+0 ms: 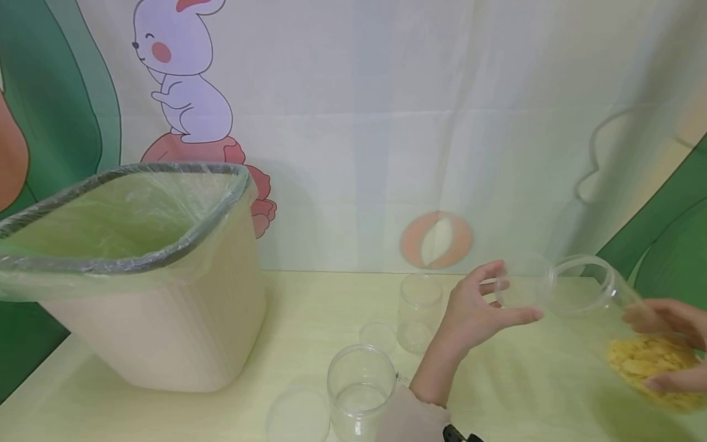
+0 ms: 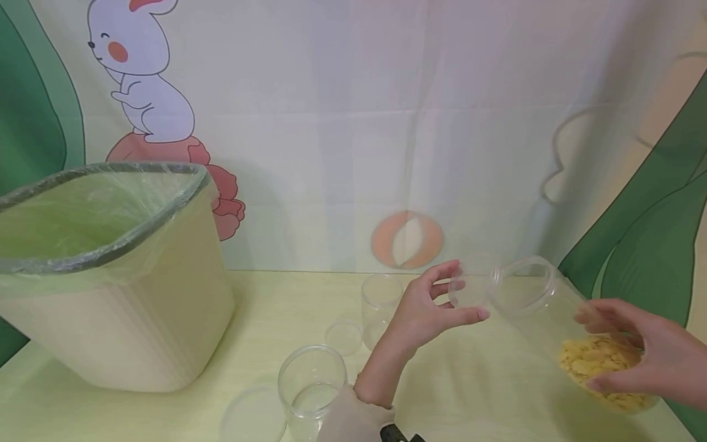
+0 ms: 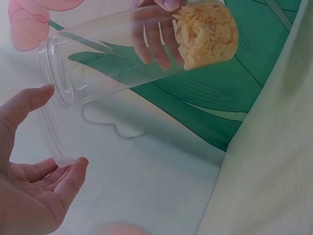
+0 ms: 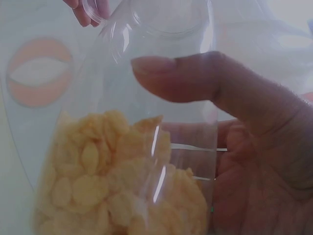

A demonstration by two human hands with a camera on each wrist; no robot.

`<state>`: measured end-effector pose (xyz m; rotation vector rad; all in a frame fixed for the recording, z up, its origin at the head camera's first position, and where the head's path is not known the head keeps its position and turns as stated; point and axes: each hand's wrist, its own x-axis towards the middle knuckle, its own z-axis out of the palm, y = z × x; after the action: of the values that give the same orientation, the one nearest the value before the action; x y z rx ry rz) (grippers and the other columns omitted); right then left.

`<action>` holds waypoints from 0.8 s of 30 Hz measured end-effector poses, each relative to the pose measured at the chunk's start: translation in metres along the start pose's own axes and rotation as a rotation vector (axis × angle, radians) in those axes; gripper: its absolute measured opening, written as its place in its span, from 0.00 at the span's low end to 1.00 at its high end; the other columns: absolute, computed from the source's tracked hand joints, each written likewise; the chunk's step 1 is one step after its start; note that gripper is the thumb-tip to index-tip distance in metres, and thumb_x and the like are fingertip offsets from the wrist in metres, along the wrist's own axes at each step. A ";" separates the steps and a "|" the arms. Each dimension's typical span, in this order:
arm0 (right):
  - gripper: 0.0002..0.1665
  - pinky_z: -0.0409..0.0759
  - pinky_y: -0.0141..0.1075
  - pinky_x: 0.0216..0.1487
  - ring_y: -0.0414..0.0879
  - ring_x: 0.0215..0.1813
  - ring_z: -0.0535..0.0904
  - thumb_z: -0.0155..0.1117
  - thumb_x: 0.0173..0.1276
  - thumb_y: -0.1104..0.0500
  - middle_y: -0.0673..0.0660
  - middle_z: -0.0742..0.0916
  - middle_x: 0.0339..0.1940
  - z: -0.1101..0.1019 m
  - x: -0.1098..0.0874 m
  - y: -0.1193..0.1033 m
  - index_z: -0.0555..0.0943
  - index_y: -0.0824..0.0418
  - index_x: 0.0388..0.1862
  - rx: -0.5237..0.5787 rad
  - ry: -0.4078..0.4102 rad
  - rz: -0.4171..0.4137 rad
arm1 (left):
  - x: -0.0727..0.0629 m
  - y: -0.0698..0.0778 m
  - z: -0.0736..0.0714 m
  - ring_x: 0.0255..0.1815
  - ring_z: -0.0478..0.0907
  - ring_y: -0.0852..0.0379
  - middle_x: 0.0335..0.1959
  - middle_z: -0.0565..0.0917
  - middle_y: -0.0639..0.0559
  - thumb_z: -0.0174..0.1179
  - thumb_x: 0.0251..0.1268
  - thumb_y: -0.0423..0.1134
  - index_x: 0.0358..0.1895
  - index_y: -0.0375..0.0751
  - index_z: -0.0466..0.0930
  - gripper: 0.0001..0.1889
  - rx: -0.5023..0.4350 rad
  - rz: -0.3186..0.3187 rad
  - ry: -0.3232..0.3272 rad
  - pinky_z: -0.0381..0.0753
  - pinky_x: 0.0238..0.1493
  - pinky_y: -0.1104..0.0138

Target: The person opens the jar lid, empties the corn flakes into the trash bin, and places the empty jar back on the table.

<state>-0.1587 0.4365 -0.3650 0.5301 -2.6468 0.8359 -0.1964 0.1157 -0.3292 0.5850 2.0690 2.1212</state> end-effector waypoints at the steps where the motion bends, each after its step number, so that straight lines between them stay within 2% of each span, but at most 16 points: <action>1: 0.55 0.67 0.17 0.33 0.19 0.45 0.69 0.81 0.22 0.71 0.27 0.75 0.46 0.000 0.000 0.001 0.68 0.53 0.55 0.014 0.008 -0.014 | 0.000 0.000 0.000 0.48 0.72 0.71 0.52 0.73 0.70 0.72 0.41 0.35 0.58 0.55 0.71 0.35 0.000 -0.001 0.001 0.75 0.44 0.76; 7: 0.59 0.66 0.13 0.37 0.21 0.46 0.71 0.79 0.15 0.76 0.31 0.77 0.46 0.003 -0.003 0.003 0.70 0.53 0.56 0.076 0.083 -0.105 | 0.002 -0.003 0.001 0.47 0.72 0.70 0.51 0.73 0.71 0.73 0.41 0.36 0.57 0.56 0.71 0.34 0.000 -0.014 0.007 0.74 0.43 0.76; 14: 0.61 0.65 0.11 0.41 0.23 0.46 0.72 0.77 0.09 0.79 0.32 0.79 0.46 0.004 -0.005 0.006 0.71 0.60 0.55 0.103 0.150 -0.125 | 0.004 -0.008 0.003 0.48 0.72 0.69 0.50 0.73 0.73 0.73 0.40 0.37 0.57 0.58 0.71 0.34 0.011 -0.048 0.030 0.75 0.43 0.75; 19: 0.65 0.63 0.12 0.47 0.25 0.49 0.72 0.72 0.05 0.84 0.36 0.78 0.49 0.005 -0.006 0.012 0.69 0.63 0.57 0.179 0.161 -0.205 | 0.006 -0.011 0.005 0.47 0.73 0.69 0.50 0.73 0.73 0.74 0.40 0.37 0.57 0.58 0.71 0.35 0.006 -0.060 0.044 0.75 0.42 0.75; 24: 0.67 0.64 0.15 0.49 0.26 0.50 0.72 0.70 0.04 0.85 0.37 0.77 0.51 0.006 -0.007 0.015 0.67 0.66 0.59 0.173 0.166 -0.250 | 0.008 -0.015 0.005 0.47 0.73 0.70 0.50 0.73 0.72 0.74 0.39 0.37 0.57 0.57 0.71 0.35 0.015 -0.064 0.049 0.75 0.42 0.75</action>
<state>-0.1600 0.4459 -0.3799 0.7801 -2.3128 0.9878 -0.2047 0.1241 -0.3421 0.4665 2.1010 2.1077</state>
